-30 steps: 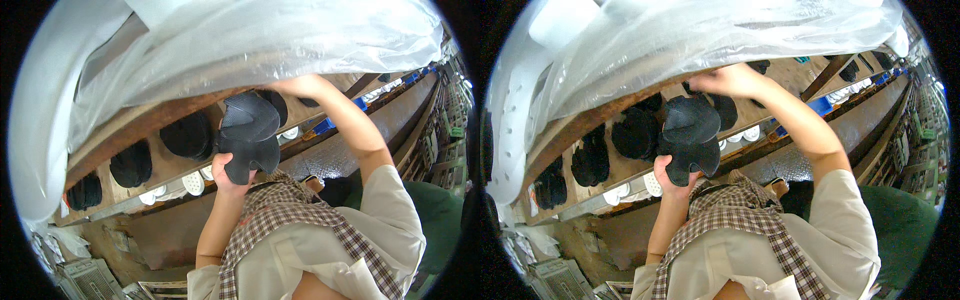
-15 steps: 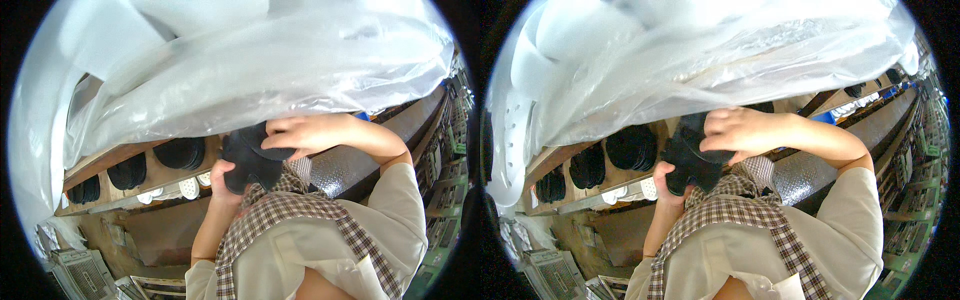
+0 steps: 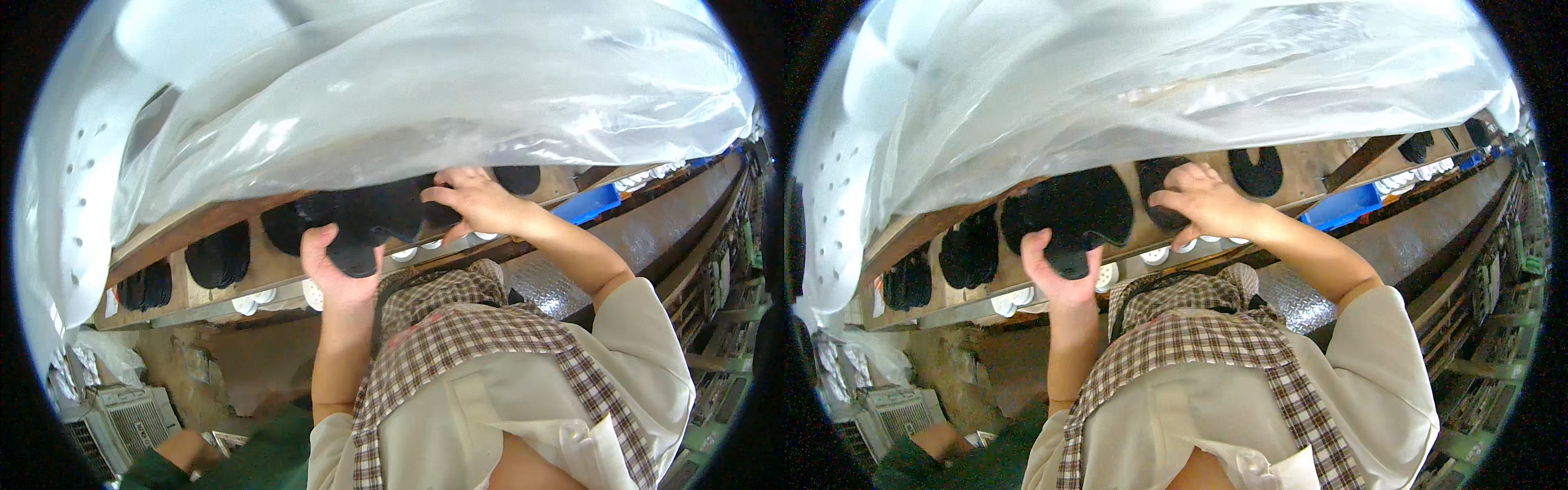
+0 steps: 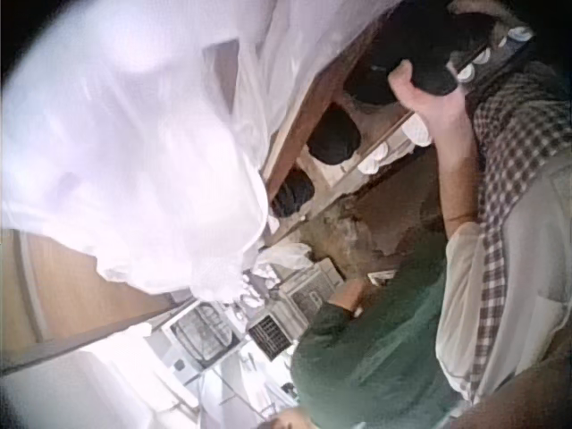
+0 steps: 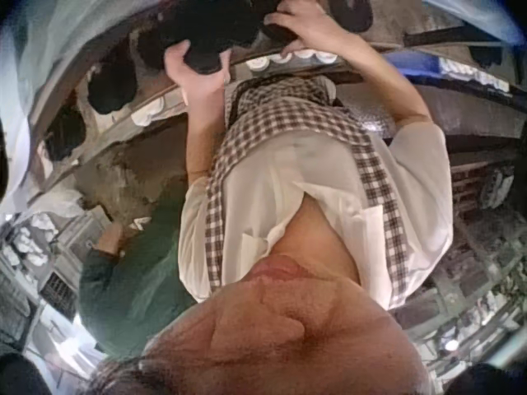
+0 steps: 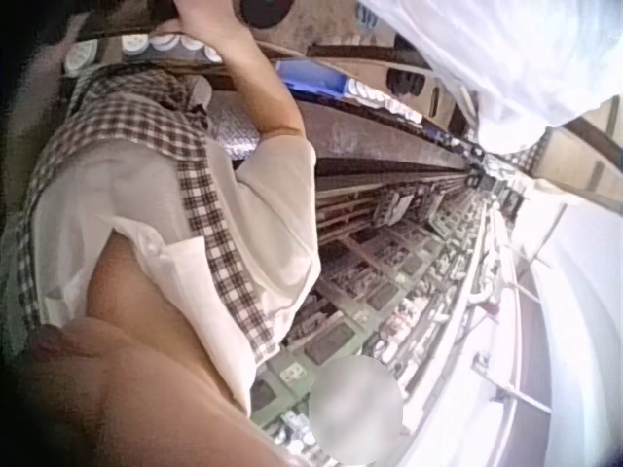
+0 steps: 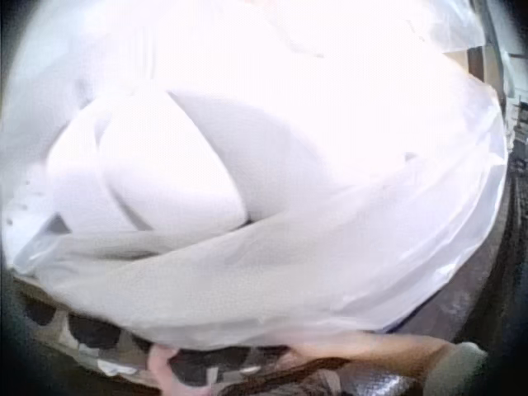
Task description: The person repeatedly picks up black slipper soles from a wooden shelf, inspects them by turning them over, and stacks them into neat piles. The person also briefly handles a plastic bag and places it on the shelf.
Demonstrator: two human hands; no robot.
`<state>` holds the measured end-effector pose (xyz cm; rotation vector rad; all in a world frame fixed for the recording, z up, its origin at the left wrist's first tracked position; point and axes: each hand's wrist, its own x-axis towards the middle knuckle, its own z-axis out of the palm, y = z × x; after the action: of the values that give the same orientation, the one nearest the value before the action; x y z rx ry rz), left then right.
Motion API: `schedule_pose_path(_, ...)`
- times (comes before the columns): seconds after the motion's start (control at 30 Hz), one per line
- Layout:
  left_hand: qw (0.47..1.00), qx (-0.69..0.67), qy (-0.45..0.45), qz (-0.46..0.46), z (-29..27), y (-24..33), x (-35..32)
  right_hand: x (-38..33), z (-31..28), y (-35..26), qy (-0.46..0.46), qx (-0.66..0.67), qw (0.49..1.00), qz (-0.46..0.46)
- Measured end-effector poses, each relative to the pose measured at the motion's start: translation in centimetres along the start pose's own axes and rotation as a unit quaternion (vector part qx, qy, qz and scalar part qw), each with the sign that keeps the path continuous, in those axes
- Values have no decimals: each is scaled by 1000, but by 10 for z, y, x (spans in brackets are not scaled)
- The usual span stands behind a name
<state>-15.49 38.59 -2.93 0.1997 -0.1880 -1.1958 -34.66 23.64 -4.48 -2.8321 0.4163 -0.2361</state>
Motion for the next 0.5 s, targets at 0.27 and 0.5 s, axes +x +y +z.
schedule_pose_path(0.27,995,64,-64,31,-6,-22,-6,11,-35,-35,161,440,873,136)
schedule_pose_path(0.5,997,23,-65,-23,-13,-28,-9,3,-43,-41,110,571,784,215)
